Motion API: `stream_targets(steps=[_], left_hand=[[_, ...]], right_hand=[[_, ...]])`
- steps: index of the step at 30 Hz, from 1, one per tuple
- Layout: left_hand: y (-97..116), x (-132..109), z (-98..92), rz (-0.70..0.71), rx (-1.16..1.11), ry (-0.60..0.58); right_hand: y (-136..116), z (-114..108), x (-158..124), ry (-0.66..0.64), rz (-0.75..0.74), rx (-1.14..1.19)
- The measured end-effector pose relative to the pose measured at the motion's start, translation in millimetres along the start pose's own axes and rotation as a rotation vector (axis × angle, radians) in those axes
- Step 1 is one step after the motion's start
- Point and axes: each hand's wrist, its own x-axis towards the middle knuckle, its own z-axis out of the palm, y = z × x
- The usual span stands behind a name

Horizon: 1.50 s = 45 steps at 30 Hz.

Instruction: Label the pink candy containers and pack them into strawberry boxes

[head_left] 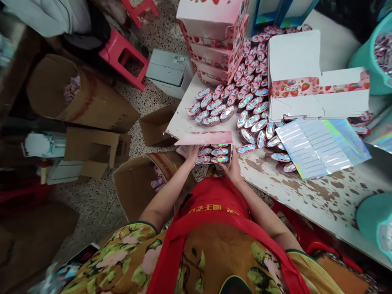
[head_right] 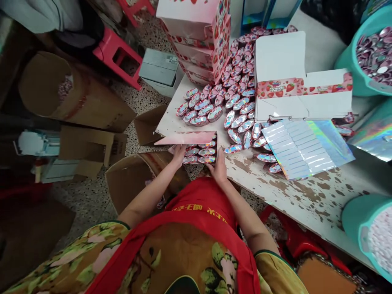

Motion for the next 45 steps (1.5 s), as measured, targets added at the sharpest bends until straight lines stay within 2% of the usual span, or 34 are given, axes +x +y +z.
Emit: stream_targets(steps=[6, 8, 10, 11, 12, 14, 16, 19, 21, 23, 25, 29, 32, 34, 36, 39, 41, 43, 45], left_hand=[[-4.4, 25.6, -9.3, 0.199, 0.074, -0.130], [-0.4, 20.4, -12.2, 0.261, 0.183, -0.068], [6.1, 5.6, -12.3, 0.366, 0.322, 0.010], [10.1, -3.4, -10.4, 0.437, 0.392, 0.009], [14.5, -11.8, -6.6, 0.511, 0.453, -0.035], [24.6, -22.1, 7.5, 0.643, 0.541, -0.214], [36.7, -19.3, 28.7, 0.751, 0.576, -0.399], [56.9, 6.9, 63.0, 0.893, 0.567, -0.633], [68.9, 29.9, 79.0, 0.964, 0.557, -0.785], [76.8, 49.6, 85.4, 0.990, 0.552, -0.910], [79.6, 62.2, 82.9, 0.963, 0.528, -0.966], [73.7, 68.9, 69.8, 0.882, 0.509, -0.932], [68.3, 68.7, 69.5, 0.925, 0.625, -0.950], [67.0, 68.6, 74.2, 0.933, 0.648, -0.949], [66.9, 67.2, 76.7, 0.899, 0.612, -0.917], [62.9, 59.5, 60.9, 0.821, 0.531, -0.833], [53.7, 50.0, 34.9, 0.756, 0.469, -0.716], [39.6, 38.5, 6.4, 0.644, 0.370, -0.486], [24.5, 27.3, -10.6, 0.477, 0.251, -0.326]], right_hand=[[6.1, 13.7, 4.3, 0.167, 0.029, -0.042], [3.9, 17.3, 0.4, 0.251, 0.054, -0.054], [0.8, 20.2, -7.2, 0.319, 0.056, -0.050], [-0.5, 21.3, -11.5, 0.349, 0.057, -0.044], [-1.4, 22.1, -15.7, 0.377, 0.060, -0.038], [-1.9, 23.3, -22.4, 0.425, 0.078, -0.029], [-1.3, 24.7, -25.9, 0.458, 0.099, -0.027], [-0.6, 30.2, -27.9, 0.467, 0.119, -0.045], [-0.7, 36.2, -29.2, 0.473, 0.119, -0.075], [-1.1, 41.7, -31.6, 0.463, 0.107, -0.112], [-1.1, 43.2, -35.6, 0.416, 0.080, -0.155], [-1.3, 27.6, -47.7, 0.275, 0.021, -0.257], [-6.0, 5.7, -47.3, 0.244, -0.041, -0.278], [-12.1, -5.7, -32.7, 0.264, -0.084, -0.260], [-18.6, -10.0, -6.5, 0.256, -0.117, -0.259], [-24.3, -3.3, 36.7, 0.143, -0.152, -0.336], [-23.6, 4.3, 54.4, 0.082, -0.145, -0.402], [-20.3, 9.8, 60.2, 0.061, -0.132, -0.443], [-16.5, 12.4, 58.8, 0.063, -0.129, -0.452]])
